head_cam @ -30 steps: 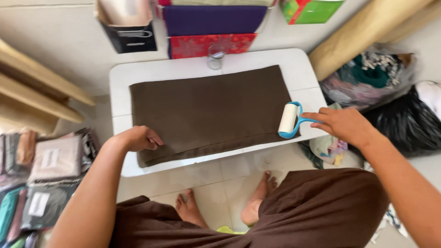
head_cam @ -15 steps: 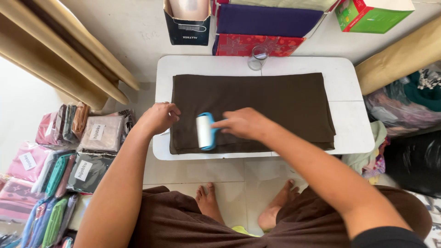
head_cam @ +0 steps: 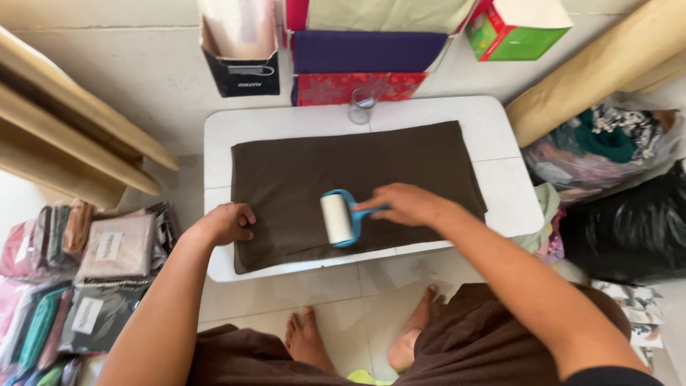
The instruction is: The person uses a lint roller to clean a dark brown piece of fabric on a small white table, repeatedly rolling it across the surface and then folding the fabric multiple times.
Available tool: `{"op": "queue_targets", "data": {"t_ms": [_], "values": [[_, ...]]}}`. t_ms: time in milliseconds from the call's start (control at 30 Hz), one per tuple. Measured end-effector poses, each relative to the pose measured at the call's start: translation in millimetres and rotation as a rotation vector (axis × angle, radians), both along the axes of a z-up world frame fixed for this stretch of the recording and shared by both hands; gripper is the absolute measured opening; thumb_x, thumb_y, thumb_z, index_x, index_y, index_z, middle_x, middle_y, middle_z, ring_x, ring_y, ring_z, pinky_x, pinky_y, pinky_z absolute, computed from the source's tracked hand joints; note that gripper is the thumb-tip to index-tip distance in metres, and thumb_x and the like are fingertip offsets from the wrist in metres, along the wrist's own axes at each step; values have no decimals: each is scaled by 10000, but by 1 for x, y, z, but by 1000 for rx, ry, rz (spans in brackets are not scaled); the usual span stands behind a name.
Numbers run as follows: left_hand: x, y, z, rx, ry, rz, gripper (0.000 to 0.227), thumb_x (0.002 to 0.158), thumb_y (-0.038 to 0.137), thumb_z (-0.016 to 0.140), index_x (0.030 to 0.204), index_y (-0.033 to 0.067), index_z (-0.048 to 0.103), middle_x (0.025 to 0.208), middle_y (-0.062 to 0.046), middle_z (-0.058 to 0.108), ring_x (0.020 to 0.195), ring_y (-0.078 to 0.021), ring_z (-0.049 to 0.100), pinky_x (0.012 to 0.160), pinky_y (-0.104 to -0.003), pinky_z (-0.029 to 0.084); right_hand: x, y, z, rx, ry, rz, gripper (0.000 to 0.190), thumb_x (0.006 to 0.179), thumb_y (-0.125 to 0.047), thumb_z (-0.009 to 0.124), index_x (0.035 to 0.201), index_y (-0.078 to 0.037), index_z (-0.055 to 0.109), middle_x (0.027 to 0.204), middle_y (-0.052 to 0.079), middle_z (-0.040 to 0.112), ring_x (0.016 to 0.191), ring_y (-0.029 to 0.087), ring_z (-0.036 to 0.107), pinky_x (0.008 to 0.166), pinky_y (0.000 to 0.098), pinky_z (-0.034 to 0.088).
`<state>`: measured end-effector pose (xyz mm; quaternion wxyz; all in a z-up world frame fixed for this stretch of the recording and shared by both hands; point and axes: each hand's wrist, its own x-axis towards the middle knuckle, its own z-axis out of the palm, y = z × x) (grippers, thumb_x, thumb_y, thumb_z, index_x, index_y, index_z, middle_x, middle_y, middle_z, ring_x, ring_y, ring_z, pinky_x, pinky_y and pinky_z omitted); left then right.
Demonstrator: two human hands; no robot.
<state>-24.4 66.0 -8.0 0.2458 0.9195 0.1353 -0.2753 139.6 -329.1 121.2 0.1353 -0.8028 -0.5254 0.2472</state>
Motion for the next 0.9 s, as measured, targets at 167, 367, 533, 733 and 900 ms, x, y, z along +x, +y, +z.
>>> {"op": "queue_targets", "data": {"t_ms": [167,367,533,733,900], "values": [[8,-13,10,152,39,-35,463,689,292,904,1121,285,741,1091,7,738,1127,-247,726,973,-405,601,84,-175,-15,-91,82,-335,377,827,-295,800,1201,-349,802,990,156,799,989,372,726,878,475,562],[6,-30,60,77,176,117,304,856,334,708,1150,267,664,1131,8,676,980,-201,648,796,-362,517,114,-260,21,-408,245,-730,461,913,-140,743,1322,-347,791,1376,-11,727,1262,158,634,1082,298,430],[4,-13,67,56,144,234,289,886,344,688,1161,254,679,1174,-40,672,904,-259,668,755,-397,532,119,-215,18,-239,145,-656,441,930,-214,695,1337,-377,750,1313,17,747,1251,192,651,1066,334,433],[-3,8,60,175,-97,162,291,880,413,722,1118,247,730,1096,-17,756,1104,-305,724,929,-478,599,95,-73,-23,-155,-214,-216,334,890,-445,703,1215,-509,745,964,-42,781,988,239,746,909,394,593],[-4,9,59,153,-201,215,246,850,260,775,1087,227,715,1067,2,722,1039,-332,731,875,-508,610,12,85,-15,-26,-154,-16,355,951,-346,647,1287,-450,696,963,127,717,964,371,711,855,492,575]]}}
